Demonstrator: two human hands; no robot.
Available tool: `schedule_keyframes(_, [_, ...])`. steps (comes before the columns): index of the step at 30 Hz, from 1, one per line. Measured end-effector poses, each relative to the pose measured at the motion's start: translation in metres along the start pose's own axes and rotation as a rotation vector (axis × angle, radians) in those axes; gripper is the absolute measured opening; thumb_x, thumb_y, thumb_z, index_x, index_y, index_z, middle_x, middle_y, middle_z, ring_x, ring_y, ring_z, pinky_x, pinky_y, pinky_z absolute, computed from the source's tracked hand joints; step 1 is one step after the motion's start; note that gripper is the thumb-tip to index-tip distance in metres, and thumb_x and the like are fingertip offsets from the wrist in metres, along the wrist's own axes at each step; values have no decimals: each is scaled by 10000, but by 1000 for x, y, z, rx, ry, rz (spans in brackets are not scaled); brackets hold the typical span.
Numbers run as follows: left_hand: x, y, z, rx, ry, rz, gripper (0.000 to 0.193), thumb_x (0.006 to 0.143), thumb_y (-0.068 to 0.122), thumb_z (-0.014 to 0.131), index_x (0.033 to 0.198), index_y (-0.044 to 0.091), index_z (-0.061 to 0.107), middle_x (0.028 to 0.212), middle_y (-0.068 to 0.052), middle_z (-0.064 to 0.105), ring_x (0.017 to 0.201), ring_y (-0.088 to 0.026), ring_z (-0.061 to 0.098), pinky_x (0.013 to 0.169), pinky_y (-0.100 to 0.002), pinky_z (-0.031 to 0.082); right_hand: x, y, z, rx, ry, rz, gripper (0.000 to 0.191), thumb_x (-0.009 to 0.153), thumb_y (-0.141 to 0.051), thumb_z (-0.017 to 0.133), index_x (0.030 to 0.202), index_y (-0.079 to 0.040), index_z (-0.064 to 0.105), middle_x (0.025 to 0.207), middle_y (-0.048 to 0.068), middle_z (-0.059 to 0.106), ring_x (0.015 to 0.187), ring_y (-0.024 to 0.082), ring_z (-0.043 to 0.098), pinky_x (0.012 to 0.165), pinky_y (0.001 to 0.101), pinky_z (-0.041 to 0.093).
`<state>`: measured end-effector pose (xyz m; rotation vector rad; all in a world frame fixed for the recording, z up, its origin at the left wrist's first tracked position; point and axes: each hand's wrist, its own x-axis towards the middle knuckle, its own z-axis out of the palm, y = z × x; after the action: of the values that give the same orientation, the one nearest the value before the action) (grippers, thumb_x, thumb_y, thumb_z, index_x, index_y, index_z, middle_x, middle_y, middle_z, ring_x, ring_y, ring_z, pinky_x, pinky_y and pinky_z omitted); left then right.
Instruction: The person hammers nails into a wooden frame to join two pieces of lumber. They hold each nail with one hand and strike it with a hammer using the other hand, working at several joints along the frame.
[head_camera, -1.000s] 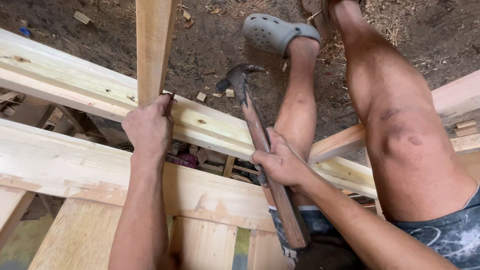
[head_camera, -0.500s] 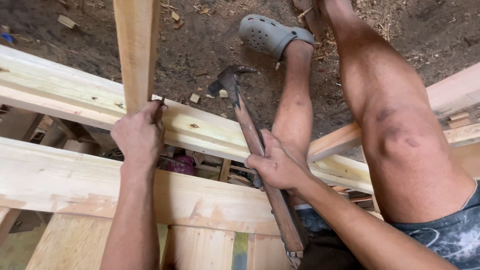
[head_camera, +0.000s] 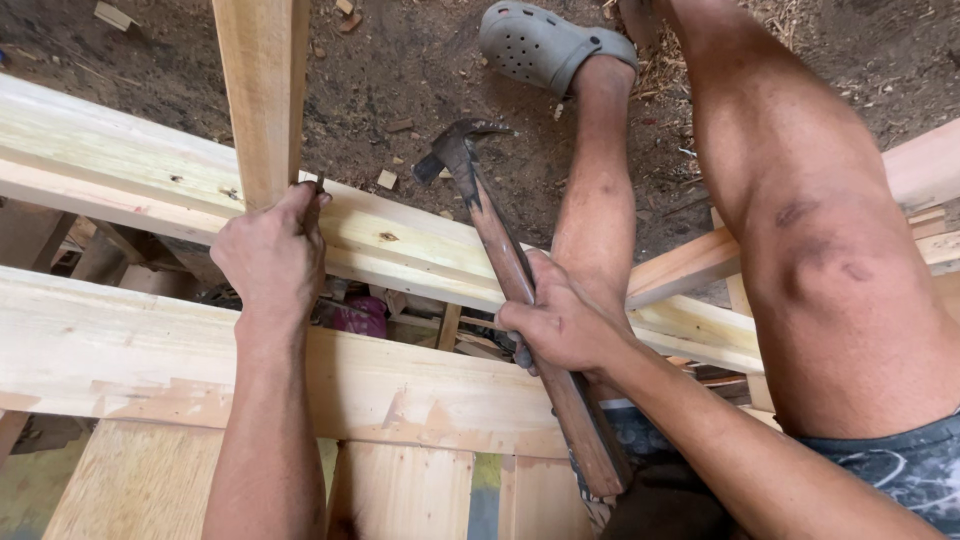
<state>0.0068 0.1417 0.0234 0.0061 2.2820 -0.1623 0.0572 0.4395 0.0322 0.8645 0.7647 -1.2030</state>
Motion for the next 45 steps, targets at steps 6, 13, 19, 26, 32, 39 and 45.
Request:
schedule_keyframes(6, [10,18,-21,30,72,59,146,1038,329,728,977,203,770,654,-105,665,566,-321,636,562,-435,494,-18,-18,-19,17,5,-4,511,784,-129,653,1249,-18,469,666,83,598,451,152,579,377,310,469])
schedule_keyframes(13, [21,32,-38,24,67,59,174,1053,338,721,959,195,752,671,-109,665,593,-337,638,582,-446,497,-27,-29,-35,0,-11,-26,519,786,-138,667,1240,23,474,672,98,599,474,165,578,386,307,467])
schedule_keyframes(19, [33,35,-56,-9,82,21,182,1049,349,710,965,197,764,648,-106,656,568,-325,626,559,-442,488,-37,-46,-38,-100,1,-192,526,801,-154,671,1260,31,494,793,79,646,619,138,636,483,289,525])
schedule_keyframes(26, [48,28,-68,4,112,60,158,1028,324,703,956,203,778,636,-78,664,516,-285,595,556,-408,464,-50,-91,-41,-290,39,-210,552,801,-215,675,1261,38,504,856,142,667,780,248,681,646,353,546])
schedule_keyframes(32, [51,23,-65,17,85,-19,139,1083,276,677,1081,201,795,678,-84,687,437,-192,602,451,-361,487,-69,-125,-32,-514,96,-320,521,795,-236,692,1211,28,522,861,153,670,832,275,693,767,389,541])
schedule_keyframes(39, [67,9,-100,-4,101,-71,140,995,215,650,910,165,749,581,-77,660,492,-258,648,519,-423,514,-83,-186,2,-518,164,-516,468,797,-211,688,1177,19,541,950,192,632,923,315,636,841,431,510])
schedule_keyframes(45, [85,0,-123,-60,159,-37,66,864,108,647,844,144,700,648,-80,689,591,-301,680,578,-441,506,-87,-212,19,-589,158,-307,488,786,-248,701,1183,-13,544,929,190,648,923,315,650,839,416,502])
